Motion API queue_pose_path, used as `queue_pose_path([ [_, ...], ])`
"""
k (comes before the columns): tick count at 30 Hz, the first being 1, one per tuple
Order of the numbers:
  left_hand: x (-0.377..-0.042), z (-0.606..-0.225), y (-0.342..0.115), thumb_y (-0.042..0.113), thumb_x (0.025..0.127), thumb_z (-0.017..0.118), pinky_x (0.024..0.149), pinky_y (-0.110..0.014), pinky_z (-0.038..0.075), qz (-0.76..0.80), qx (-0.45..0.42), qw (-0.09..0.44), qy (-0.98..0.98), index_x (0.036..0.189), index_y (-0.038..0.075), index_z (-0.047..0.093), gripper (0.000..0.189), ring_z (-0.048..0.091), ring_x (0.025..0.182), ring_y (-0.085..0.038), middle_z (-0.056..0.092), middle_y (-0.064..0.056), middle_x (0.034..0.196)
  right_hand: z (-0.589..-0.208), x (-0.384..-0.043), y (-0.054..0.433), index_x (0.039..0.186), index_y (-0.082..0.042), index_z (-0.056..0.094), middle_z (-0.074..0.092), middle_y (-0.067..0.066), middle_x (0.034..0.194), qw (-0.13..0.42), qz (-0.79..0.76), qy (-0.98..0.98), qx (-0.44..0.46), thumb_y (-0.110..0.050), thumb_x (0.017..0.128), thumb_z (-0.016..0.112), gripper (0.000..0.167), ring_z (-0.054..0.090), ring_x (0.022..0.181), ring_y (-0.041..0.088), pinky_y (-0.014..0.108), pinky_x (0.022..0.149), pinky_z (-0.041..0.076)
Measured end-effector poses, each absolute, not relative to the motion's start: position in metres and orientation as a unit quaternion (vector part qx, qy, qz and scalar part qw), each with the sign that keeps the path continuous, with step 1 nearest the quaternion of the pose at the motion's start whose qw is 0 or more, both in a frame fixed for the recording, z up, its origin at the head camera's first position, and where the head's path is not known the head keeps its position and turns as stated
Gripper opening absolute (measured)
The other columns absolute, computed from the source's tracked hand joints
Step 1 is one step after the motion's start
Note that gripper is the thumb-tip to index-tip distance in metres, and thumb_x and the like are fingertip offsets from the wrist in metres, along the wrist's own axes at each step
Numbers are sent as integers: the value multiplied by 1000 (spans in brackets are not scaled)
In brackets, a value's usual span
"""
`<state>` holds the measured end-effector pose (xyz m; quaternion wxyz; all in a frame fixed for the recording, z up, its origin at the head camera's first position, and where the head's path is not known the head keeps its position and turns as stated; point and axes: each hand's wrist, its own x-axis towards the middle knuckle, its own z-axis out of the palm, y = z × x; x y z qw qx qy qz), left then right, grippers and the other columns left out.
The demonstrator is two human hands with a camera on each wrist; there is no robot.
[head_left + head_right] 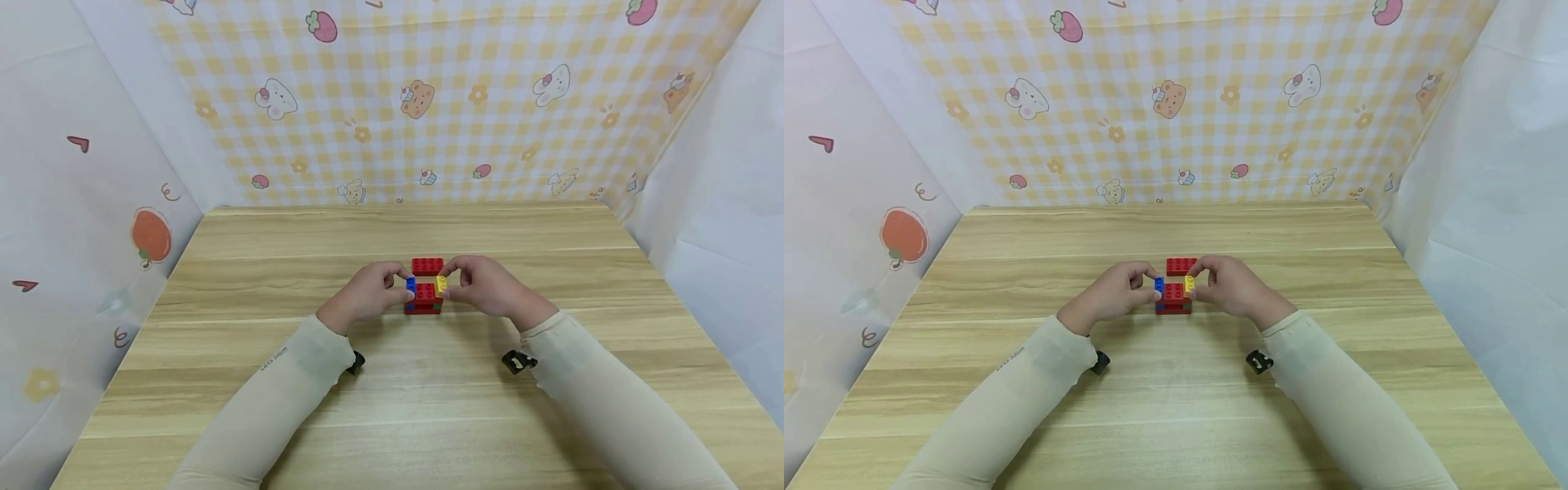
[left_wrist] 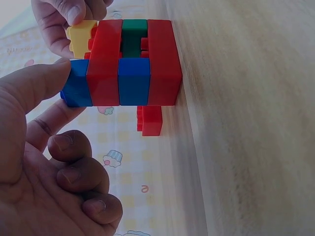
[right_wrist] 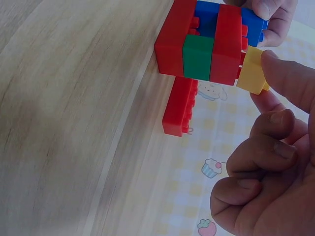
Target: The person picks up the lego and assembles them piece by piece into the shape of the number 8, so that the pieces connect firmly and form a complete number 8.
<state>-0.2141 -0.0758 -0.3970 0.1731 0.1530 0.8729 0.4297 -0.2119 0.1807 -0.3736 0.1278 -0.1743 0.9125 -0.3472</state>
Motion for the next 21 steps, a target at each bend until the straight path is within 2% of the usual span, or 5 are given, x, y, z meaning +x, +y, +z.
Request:
queue_pose_path([
  [21, -213, -396, -76, 28, 99, 76, 57, -30, 33, 425, 161, 170, 874, 122, 17, 70, 26, 37, 56, -16, 39, 1, 67, -376, -211, 176, 119, -10, 70, 52, 2, 72, 135, -363, 906, -171, -17, 95, 80, 27, 46, 62, 18, 29, 56, 39],
])
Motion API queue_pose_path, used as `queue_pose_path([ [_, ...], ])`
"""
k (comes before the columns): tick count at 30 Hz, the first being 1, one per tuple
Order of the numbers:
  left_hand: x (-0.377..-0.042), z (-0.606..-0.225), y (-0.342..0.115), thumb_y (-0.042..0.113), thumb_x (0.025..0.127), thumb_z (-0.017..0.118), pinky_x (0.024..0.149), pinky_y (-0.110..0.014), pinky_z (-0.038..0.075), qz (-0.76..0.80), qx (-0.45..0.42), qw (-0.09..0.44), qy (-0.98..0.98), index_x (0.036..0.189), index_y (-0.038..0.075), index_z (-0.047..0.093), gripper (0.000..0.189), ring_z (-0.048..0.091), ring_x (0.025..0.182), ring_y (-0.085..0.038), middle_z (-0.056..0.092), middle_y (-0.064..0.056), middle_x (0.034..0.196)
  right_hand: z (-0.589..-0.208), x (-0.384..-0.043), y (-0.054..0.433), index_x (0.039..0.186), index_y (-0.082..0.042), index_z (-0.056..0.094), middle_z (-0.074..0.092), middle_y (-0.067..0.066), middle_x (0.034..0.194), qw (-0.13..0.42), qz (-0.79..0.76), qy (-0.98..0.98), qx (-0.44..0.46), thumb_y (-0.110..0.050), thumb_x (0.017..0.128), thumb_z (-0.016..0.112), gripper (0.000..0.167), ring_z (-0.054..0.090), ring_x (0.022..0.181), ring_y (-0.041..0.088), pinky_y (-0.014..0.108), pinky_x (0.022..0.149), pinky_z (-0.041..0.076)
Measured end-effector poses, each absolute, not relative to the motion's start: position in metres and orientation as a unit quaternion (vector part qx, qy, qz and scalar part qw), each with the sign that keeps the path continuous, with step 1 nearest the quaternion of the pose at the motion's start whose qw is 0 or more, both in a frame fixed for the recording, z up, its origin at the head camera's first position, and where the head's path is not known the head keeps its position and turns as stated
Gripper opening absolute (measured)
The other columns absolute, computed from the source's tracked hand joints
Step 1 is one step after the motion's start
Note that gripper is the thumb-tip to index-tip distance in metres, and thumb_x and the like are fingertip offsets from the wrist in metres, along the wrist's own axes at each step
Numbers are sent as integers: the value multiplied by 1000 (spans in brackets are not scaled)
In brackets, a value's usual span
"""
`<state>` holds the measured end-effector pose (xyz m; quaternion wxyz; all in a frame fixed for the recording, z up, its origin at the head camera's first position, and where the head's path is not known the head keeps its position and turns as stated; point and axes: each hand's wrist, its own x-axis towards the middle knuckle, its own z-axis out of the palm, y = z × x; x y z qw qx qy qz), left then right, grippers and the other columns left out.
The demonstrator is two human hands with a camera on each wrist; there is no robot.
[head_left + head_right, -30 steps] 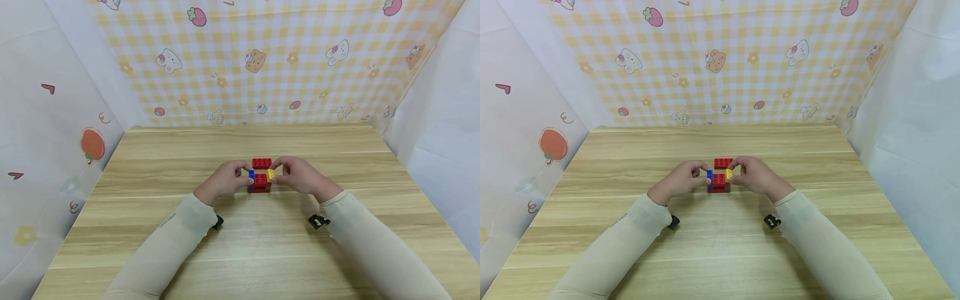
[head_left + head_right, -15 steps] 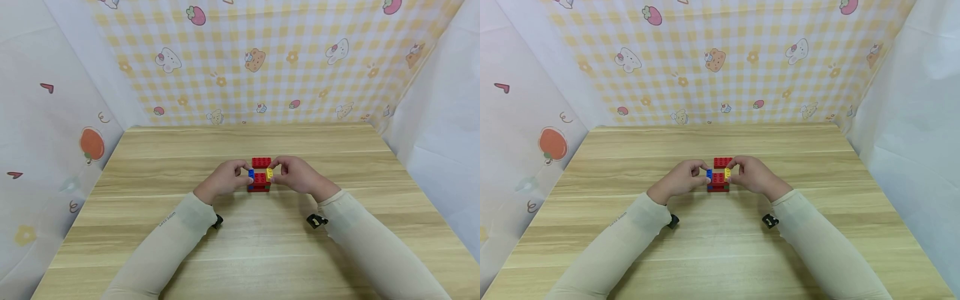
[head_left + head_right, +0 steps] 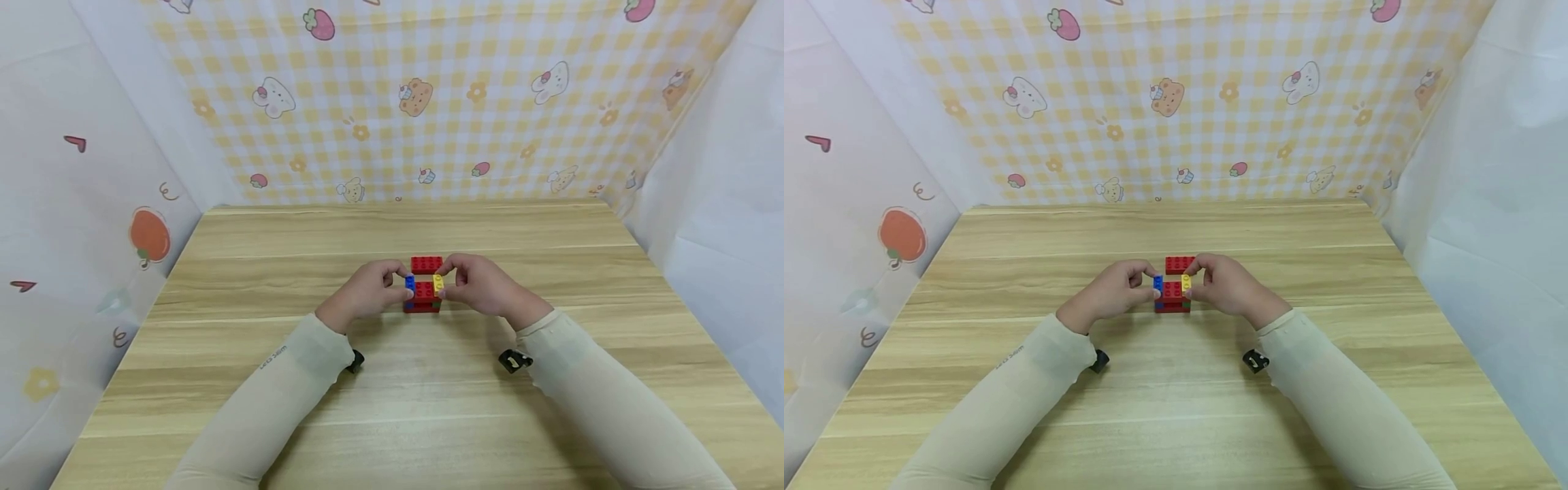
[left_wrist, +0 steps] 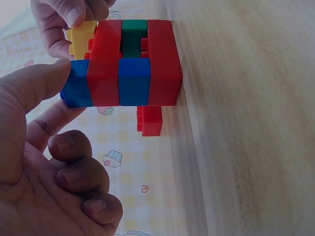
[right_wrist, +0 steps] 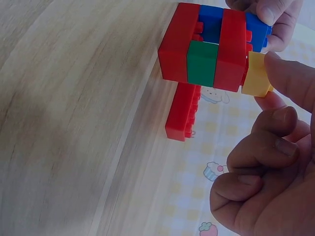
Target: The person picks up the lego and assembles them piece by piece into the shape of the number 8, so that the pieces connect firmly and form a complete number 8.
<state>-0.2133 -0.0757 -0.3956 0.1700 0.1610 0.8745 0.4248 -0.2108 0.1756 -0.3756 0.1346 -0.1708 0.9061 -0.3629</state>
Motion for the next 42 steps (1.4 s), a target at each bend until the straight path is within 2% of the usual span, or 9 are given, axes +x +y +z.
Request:
queue_pose_path([
  [42, -215, -398, -76, 27, 99, 76, 58, -31, 33, 423, 162, 168, 876, 119, 17, 70, 24, 37, 56, -16, 39, 1, 67, -384, -211, 178, 120, -8, 65, 48, 1, 68, 153, -407, 884, -173, -12, 96, 77, 27, 44, 59, 17, 26, 53, 37],
])
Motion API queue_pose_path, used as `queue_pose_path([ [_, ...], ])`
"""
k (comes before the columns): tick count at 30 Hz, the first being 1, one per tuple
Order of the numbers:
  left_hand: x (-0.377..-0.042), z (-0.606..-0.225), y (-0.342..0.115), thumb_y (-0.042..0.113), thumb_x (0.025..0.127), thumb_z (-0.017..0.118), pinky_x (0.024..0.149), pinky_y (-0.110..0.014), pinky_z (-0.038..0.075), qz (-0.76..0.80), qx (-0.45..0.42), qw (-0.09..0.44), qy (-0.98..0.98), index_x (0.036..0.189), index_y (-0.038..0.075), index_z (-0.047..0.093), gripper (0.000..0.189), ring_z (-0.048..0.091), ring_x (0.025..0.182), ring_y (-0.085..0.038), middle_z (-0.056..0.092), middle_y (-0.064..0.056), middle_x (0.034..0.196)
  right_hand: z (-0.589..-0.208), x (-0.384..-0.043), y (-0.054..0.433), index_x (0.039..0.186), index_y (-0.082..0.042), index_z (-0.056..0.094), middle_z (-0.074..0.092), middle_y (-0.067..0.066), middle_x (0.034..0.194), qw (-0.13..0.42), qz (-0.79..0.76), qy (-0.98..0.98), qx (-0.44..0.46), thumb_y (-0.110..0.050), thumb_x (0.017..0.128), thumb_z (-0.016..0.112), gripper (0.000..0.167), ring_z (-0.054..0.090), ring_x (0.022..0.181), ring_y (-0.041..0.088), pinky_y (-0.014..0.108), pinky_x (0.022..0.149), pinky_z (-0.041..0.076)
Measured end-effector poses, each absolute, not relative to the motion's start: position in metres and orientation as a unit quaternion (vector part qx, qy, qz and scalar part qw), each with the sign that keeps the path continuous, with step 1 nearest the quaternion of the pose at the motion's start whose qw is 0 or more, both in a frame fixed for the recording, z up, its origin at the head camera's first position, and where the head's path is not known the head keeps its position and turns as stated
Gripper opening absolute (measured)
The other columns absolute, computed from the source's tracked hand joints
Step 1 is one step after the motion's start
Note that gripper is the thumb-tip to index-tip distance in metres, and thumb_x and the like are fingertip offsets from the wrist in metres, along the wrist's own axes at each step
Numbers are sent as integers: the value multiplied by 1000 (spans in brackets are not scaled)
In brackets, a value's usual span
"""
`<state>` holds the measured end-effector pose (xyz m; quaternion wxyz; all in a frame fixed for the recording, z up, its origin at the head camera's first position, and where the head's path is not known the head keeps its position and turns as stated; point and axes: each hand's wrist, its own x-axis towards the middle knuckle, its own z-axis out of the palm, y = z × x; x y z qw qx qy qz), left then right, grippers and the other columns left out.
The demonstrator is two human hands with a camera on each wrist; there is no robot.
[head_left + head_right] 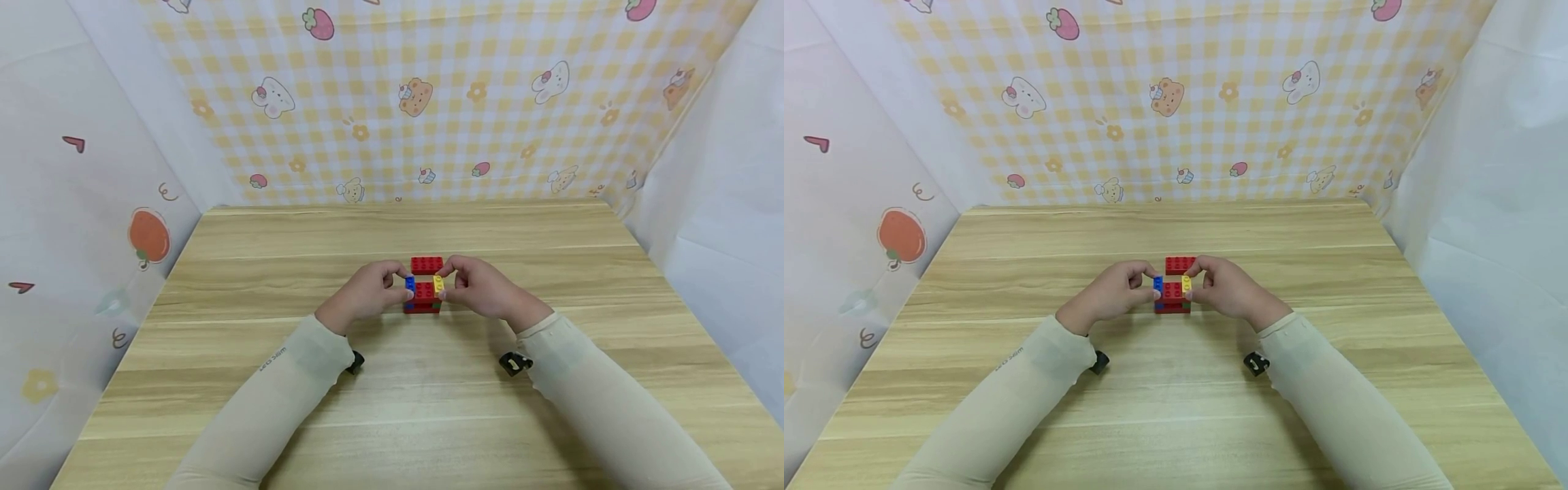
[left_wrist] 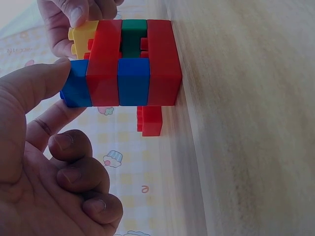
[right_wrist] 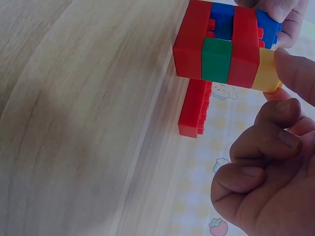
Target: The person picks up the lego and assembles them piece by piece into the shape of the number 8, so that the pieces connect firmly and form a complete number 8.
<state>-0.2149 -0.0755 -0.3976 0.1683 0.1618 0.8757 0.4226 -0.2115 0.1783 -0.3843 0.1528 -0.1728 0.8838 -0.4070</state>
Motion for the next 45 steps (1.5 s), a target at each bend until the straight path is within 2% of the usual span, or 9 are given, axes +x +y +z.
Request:
queue_pose_path([
  [25, -214, -397, -77, 27, 99, 75, 58, -30, 35, 428, 163, 171, 872, 123, 16, 69, 27, 38, 57, -16, 41, 1, 69, -382, -211, 179, 125, -9, 67, 52, 3, 73, 144, -374, 901, -169, -18, 96, 79, 32, 48, 63, 18, 28, 54, 40],
  [33, -214, -396, -77, 27, 99, 75, 58, -30, 35, 428, 166, 171, 872, 122, 16, 70, 26, 38, 56, -16, 40, 1, 68, -377, -214, 180, 135, -9, 65, 52, 3, 72, 140, -374, 901, -168, -24, 96, 79, 44, 47, 61, 19, 30, 56, 39],
  [45, -216, -398, -76, 29, 99, 75, 58, -31, 35, 423, 164, 170, 875, 123, 17, 69, 27, 40, 58, -17, 44, 0, 71, -373, -230, 185, 140, -10, 63, 53, 5, 74, 127, -384, 904, -138, -26, 100, 74, 44, 47, 61, 21, 31, 56, 41],
])
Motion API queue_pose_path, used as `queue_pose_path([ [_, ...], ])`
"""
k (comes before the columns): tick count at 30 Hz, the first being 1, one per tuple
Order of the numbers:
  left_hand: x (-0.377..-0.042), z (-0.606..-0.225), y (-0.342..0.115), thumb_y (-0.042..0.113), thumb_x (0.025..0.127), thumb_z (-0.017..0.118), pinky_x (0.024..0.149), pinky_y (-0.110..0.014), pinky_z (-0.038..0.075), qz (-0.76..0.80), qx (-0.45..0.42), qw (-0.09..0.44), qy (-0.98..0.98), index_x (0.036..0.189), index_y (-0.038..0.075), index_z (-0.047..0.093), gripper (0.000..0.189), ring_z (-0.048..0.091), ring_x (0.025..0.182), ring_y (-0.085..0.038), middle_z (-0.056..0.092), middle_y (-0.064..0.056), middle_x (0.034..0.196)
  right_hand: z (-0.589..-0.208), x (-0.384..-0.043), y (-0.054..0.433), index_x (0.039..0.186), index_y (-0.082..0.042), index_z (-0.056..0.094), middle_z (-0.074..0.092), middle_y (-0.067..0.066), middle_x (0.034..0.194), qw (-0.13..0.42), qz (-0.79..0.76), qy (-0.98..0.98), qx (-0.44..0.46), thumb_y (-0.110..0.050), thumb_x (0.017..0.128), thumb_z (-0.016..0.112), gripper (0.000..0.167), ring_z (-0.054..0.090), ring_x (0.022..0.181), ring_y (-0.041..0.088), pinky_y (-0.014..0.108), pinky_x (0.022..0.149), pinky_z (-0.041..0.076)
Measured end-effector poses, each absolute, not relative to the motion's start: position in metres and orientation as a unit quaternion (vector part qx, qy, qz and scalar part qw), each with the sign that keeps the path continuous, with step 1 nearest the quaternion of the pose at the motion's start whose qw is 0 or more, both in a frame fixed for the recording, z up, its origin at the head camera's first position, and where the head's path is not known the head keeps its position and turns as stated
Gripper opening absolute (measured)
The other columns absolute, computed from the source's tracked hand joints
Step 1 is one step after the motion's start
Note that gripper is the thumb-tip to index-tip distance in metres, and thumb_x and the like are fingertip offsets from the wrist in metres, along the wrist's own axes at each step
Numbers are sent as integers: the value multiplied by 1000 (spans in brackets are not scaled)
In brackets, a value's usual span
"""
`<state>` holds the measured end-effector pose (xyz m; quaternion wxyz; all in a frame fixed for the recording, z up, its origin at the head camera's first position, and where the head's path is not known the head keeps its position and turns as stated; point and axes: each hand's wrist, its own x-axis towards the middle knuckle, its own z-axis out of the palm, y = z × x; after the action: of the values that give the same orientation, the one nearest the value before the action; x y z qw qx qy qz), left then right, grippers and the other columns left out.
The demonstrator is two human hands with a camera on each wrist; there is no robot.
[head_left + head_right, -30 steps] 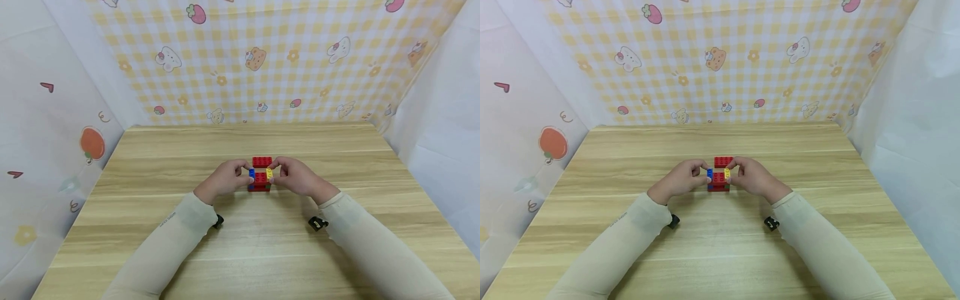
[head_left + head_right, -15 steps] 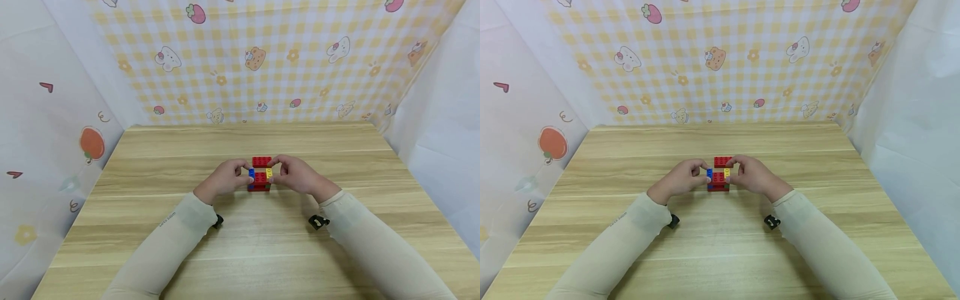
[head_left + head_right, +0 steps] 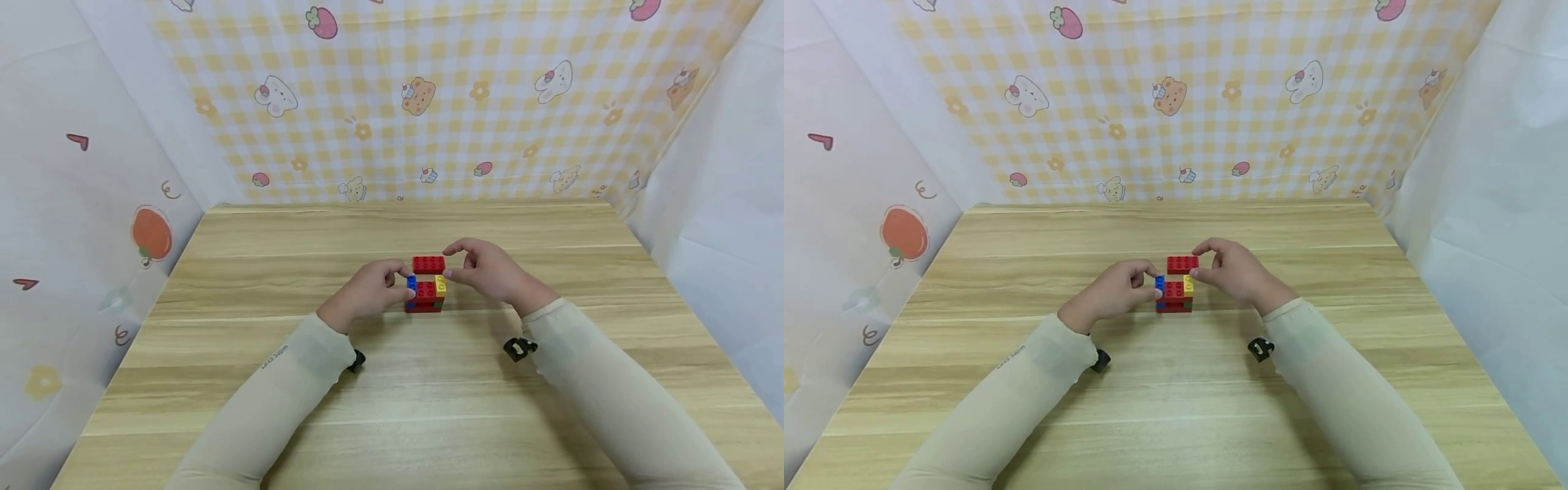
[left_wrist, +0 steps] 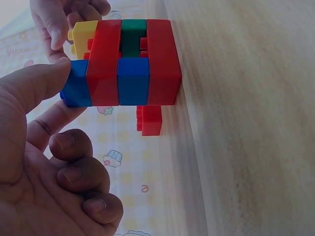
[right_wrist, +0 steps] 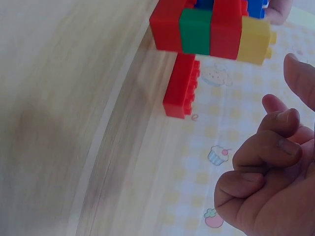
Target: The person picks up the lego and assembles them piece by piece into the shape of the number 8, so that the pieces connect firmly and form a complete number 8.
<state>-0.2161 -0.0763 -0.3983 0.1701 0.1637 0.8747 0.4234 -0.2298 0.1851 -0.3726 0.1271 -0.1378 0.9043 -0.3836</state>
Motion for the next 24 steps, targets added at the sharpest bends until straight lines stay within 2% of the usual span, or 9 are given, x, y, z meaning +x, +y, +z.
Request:
queue_pose_path([
  [9, -216, -397, -76, 28, 99, 75, 58, -30, 35, 415, 162, 174, 878, 123, 17, 69, 27, 38, 57, -16, 42, 0, 70, -380, -246, 187, 140, -10, 63, 52, 6, 76, 115, -380, 910, -117, -27, 101, 73, 44, 47, 63, 21, 32, 57, 41],
  [24, -215, -395, -76, 29, 99, 75, 58, -31, 35, 415, 158, 176, 879, 123, 17, 69, 27, 40, 58, -17, 44, -1, 72, -381, -265, 179, 144, -15, 61, 53, 7, 81, 130, -356, 921, -89, -31, 101, 73, 48, 49, 67, 23, 34, 61, 42],
])
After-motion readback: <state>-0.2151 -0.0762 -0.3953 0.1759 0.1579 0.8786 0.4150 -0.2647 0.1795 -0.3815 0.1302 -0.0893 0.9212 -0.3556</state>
